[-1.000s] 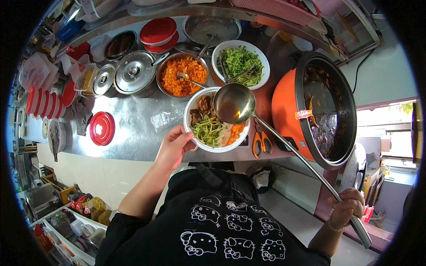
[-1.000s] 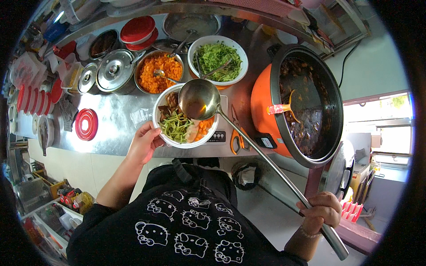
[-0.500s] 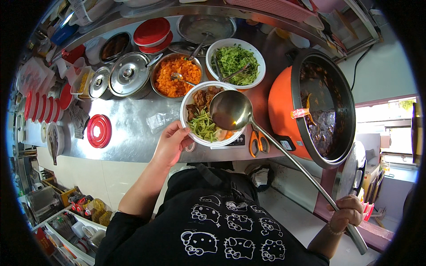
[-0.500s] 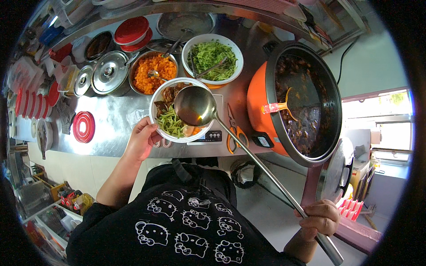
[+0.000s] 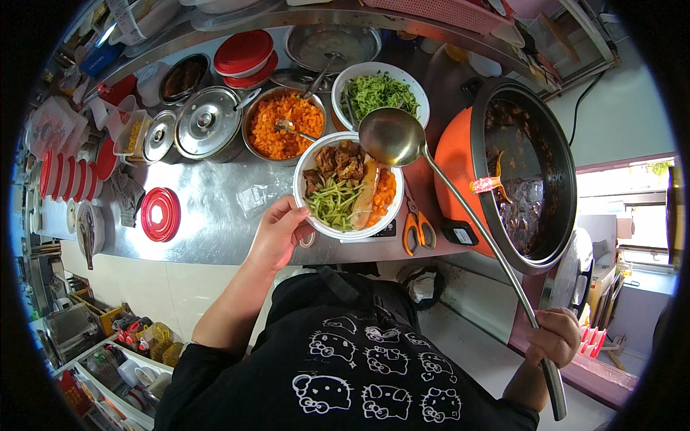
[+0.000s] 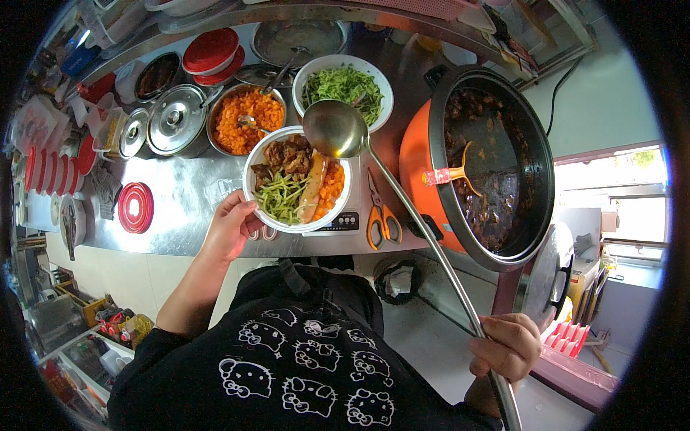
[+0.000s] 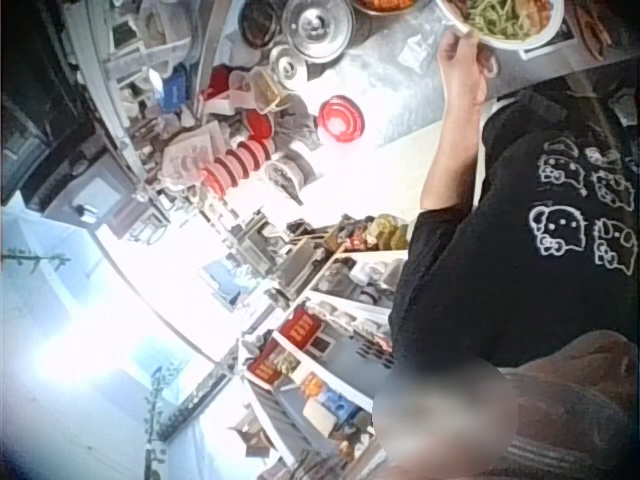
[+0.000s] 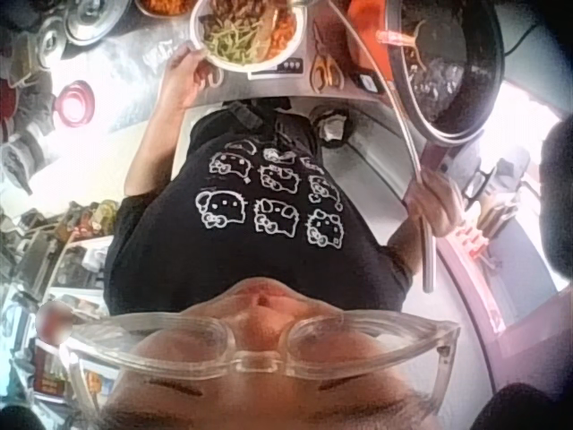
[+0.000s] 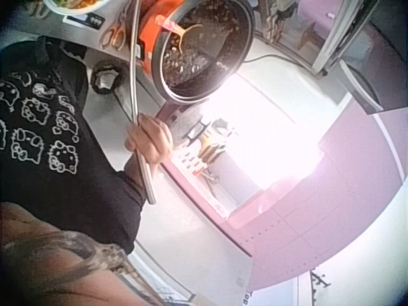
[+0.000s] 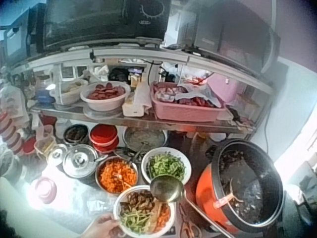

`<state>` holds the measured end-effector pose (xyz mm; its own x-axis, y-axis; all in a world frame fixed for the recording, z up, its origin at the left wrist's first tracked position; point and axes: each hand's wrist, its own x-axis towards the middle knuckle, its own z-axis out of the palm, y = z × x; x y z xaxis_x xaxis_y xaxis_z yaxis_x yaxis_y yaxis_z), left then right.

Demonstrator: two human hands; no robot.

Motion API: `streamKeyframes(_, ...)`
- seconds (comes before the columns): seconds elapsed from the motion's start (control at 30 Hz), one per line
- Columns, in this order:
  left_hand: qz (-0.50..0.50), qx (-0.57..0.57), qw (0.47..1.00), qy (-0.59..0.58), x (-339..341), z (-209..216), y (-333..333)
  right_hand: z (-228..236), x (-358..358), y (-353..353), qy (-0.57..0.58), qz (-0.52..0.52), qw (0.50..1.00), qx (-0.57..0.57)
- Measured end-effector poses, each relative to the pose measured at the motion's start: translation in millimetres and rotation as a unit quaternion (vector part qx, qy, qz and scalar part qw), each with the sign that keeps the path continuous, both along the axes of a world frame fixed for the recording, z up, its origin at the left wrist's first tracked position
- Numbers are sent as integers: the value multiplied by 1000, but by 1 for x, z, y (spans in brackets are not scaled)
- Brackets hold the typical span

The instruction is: The person assembles a rice bowl by scooping rice into a container, adding a sausage, then ladling stew and vegetables from a rice cooker. The person closes the container with a lid and places it in a microwave. The person then assembles a second bowl with noodles, broth, and vegetables.

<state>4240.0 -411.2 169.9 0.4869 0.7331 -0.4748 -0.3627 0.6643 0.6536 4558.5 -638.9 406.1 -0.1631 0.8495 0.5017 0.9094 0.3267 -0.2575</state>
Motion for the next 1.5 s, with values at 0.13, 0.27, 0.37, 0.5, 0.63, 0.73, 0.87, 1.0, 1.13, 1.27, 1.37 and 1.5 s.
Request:
streamKeyframes(0.13,8,8,1000,5,2,0,1,3,-3,0,-8,-1,1000,-6)
streamKeyframes(0.27,6,5,1000,9,3,1,4,11,-6,-10,18,-3,1000,-7)
streamKeyframes(0.37,10,4,1000,13,4,2,6,16,-7,-21,35,4,999,-14)
streamKeyframes(0.5,14,5,1000,9,7,5,8,19,-8,-29,55,20,998,-18)
streamKeyframes(0.63,8,7,1000,14,10,5,8,16,-10,-23,74,58,995,-30)
streamKeyframes(0.73,-9,16,1000,8,13,2,6,14,-11,-14,68,100,992,-32)
streamKeyframes(0.87,-20,16,1000,5,16,-2,3,18,-16,-8,32,137,987,-75)
streamKeyframes(1.0,-20,8,1000,5,17,-1,3,24,-24,-13,-10,119,990,-71)
streamKeyframes(1.13,-18,27,999,-4,18,5,3,24,-29,-14,-39,122,988,-83)
streamKeyframes(1.27,-18,16,1000,1,22,8,5,21,-35,-13,-21,111,988,-102)
streamKeyframes(1.37,-19,13,1000,-5,27,8,5,25,-45,-18,-80,75,989,-98)
streamKeyframes(1.5,-25,13,1000,-6,36,9,5,30,-47,-32,-77,50,989,-114)
